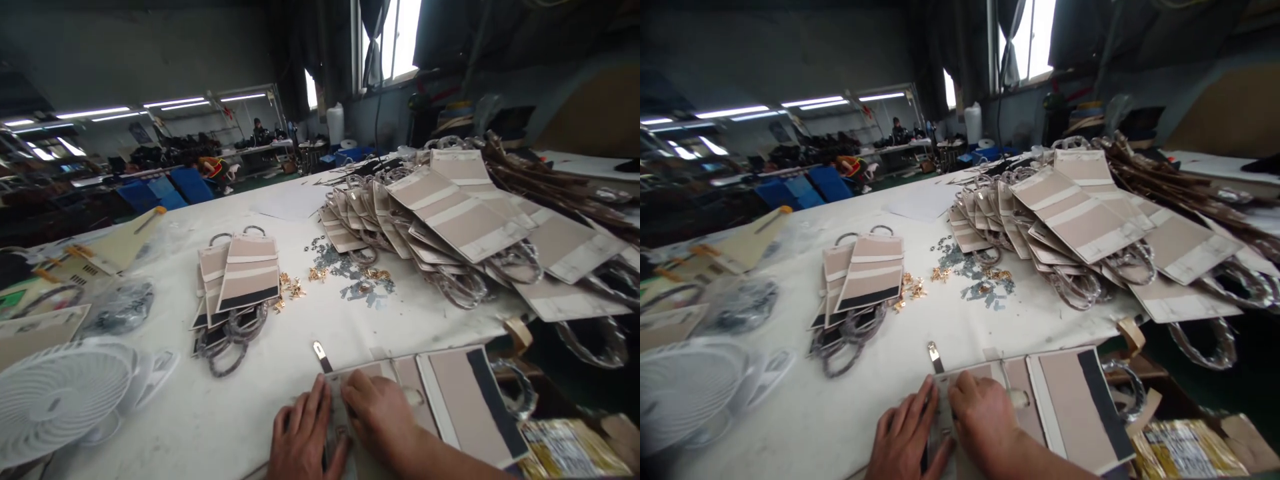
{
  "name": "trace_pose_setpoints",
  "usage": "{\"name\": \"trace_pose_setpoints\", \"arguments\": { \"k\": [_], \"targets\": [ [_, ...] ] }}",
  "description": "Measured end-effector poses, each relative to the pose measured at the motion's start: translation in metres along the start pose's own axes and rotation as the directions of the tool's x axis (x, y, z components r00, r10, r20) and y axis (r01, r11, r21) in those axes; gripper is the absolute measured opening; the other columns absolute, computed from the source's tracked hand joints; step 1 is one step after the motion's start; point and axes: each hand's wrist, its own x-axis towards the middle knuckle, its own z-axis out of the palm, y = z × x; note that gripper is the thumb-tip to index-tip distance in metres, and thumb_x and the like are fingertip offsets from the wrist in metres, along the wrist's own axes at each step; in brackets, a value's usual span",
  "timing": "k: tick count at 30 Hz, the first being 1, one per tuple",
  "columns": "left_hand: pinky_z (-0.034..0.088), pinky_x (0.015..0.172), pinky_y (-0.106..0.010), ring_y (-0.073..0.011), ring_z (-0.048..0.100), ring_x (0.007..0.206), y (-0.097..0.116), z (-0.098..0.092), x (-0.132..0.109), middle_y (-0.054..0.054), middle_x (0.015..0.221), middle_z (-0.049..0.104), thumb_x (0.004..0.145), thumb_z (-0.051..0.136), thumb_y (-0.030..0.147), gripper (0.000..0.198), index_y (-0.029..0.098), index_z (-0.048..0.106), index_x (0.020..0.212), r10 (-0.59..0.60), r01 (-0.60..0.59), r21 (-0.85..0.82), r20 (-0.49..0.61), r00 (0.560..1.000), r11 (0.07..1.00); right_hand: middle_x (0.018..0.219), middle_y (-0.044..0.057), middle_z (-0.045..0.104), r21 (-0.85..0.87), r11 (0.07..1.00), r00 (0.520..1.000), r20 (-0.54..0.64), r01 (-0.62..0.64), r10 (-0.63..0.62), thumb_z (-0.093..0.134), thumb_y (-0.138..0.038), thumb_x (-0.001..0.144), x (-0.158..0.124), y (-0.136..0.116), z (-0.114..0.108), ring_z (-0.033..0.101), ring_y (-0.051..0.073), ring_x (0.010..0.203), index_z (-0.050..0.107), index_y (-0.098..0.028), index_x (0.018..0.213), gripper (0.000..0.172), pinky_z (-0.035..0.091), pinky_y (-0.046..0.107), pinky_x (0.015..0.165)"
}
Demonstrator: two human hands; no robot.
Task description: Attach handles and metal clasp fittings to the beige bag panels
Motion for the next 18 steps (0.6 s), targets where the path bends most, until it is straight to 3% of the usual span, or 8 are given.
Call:
{"name": "trace_pose_setpoints", "arguments": {
  "k": [5,12,15,18],
  "targets": [
    [0.042,0.095,-0.044,-0.0299,0.061,0.119,0.001,0.001,0.006,-0.008,0.158,0.056,0.096,0.064,0.041,0.053,0.018,0.067,0.143,0.042,-0.042,-0.023,0.0,0.999,0.999,0.102,0.008,0.075,-0.04,0.998,0.993,0.11,0.057,-0.053,0.065,-0.016,0.093,0.008,0.0,-0.015,0.071,0.026,0.085,0.072,-0.02,0.103,0.013,0.048,0.034,0.068],
    [0.045,0.097,-0.044,-0.0305,0.062,0.119,0.006,-0.009,0.006,-0.01,0.157,0.058,0.098,0.064,0.044,0.057,0.019,0.061,0.149,-0.034,0.038,-0.069,0.052,0.998,0.997,0.104,0.012,0.076,-0.065,0.996,0.984,0.17,0.066,-0.054,0.067,-0.016,0.091,0.01,-0.009,-0.026,0.074,0.028,0.088,0.076,-0.016,0.105,0.017,0.051,0.034,0.071],
    [0.047,0.099,-0.044,-0.0305,0.062,0.122,0.007,-0.013,0.004,-0.01,0.158,0.057,0.098,0.064,0.042,0.06,0.023,0.056,0.154,-0.075,0.086,-0.123,0.091,0.993,0.989,0.103,0.006,0.08,0.019,1.0,0.99,0.138,-0.011,0.008,0.064,-0.028,0.097,0.018,0.01,-0.042,0.075,0.024,0.089,0.08,-0.024,0.102,0.018,0.051,0.031,0.073],
    [0.047,0.101,-0.045,-0.0309,0.061,0.124,0.009,-0.015,0.003,-0.008,0.16,0.055,0.095,0.067,0.04,0.063,0.023,0.055,0.155,-0.122,0.143,-0.183,0.121,0.985,0.973,0.114,0.002,0.081,0.07,0.982,0.984,0.024,-0.178,0.177,0.063,-0.038,0.1,0.039,0.054,-0.065,0.074,0.021,0.101,0.081,-0.032,0.116,0.025,0.051,0.029,0.084]
  ]
}}
